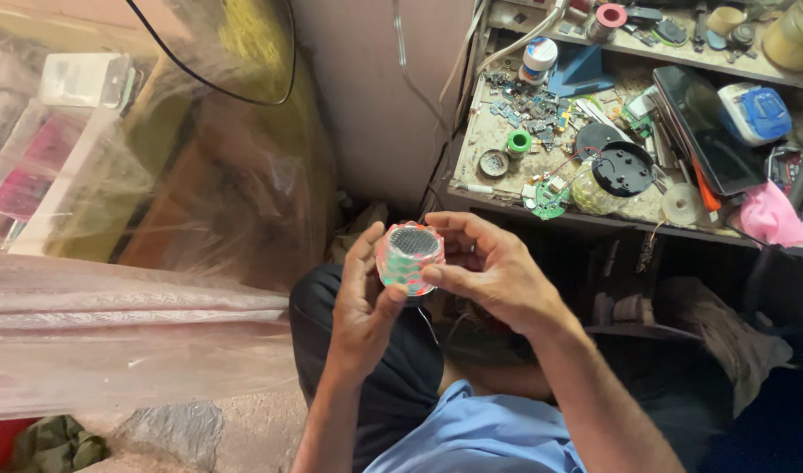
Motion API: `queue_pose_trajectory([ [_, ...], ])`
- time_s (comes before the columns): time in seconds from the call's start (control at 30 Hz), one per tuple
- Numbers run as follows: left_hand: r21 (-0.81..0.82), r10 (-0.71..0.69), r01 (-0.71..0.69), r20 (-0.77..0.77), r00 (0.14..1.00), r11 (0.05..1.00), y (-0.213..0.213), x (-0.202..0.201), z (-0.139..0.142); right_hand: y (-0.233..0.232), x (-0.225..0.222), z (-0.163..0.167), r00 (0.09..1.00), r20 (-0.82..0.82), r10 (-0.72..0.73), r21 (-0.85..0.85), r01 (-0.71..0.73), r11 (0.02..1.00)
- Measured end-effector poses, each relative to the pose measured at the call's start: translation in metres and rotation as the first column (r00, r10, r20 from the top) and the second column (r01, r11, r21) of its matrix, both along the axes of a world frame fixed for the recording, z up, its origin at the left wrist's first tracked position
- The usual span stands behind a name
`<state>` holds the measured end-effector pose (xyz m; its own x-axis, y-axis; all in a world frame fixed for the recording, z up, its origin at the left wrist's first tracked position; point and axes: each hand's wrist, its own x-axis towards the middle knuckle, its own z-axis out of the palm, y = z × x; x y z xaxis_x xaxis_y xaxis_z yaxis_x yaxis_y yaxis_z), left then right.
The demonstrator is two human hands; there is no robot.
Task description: The person sits cross-legged and uses a red utility knife to cut a wire, then connects it to a small cylindrical LED device. The device lights up with changing colors, and the person rotates it to inspect the light pattern.
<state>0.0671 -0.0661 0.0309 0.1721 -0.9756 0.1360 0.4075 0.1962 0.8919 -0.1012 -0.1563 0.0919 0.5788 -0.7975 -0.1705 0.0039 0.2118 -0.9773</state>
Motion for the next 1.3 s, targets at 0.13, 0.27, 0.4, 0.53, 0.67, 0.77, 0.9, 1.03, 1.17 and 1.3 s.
queue_pose_trajectory([
  [0.13,-0.056,-0.022,0.024,0.048,0.999,0.998,0.01,-0.004,0.012,-0.014,-0.01,0.003,0.997,0.036,0.072,0.066,-0.075,0.995],
  [0.27,-0.123,0.107,-0.078,0.259,0.96,0.989,0.012,-0.007,0.019,-0.018,-0.017,0.013,0.987,0.12,0.109,0.136,-0.125,0.983],
  [0.4,-0.171,0.221,-0.17,0.352,0.91,0.97,0.014,-0.013,0.02,-0.018,-0.02,0.02,0.981,0.128,0.148,0.181,-0.169,0.969],
  [0.53,-0.197,0.31,-0.247,0.426,0.85,0.949,0.016,-0.017,0.02,-0.023,-0.016,0.02,0.965,0.061,0.256,0.096,-0.261,0.961],
  [0.67,-0.298,0.401,-0.283,0.498,0.769,0.912,0.015,-0.019,0.019,-0.025,-0.013,0.018,0.957,0.122,0.262,0.104,-0.275,0.956],
  [0.77,-0.355,0.439,-0.285,0.497,0.749,0.89,0.019,-0.022,0.016,-0.027,-0.015,0.017,0.95,0.154,0.273,0.131,-0.293,0.947],
  [0.9,-0.386,0.46,-0.295,0.46,0.759,0.874,0.02,-0.024,0.009,-0.029,-0.02,0.013,0.94,0.202,0.274,0.191,-0.313,0.93],
  [1.03,-0.409,0.461,-0.293,0.412,0.786,0.864,0.02,-0.024,0.004,-0.031,-0.02,0.006,0.909,0.293,0.296,0.198,-0.361,0.911],
  [1.17,-0.403,0.451,-0.291,0.393,0.801,0.868,0.022,-0.023,0.003,-0.033,-0.019,-0.003,0.882,0.373,0.289,0.223,-0.387,0.895],
  [1.3,-0.419,0.432,-0.269,0.364,0.825,0.867,0.022,-0.023,0.002,-0.037,-0.019,-0.012,0.861,0.419,0.287,0.25,-0.413,0.876],
])
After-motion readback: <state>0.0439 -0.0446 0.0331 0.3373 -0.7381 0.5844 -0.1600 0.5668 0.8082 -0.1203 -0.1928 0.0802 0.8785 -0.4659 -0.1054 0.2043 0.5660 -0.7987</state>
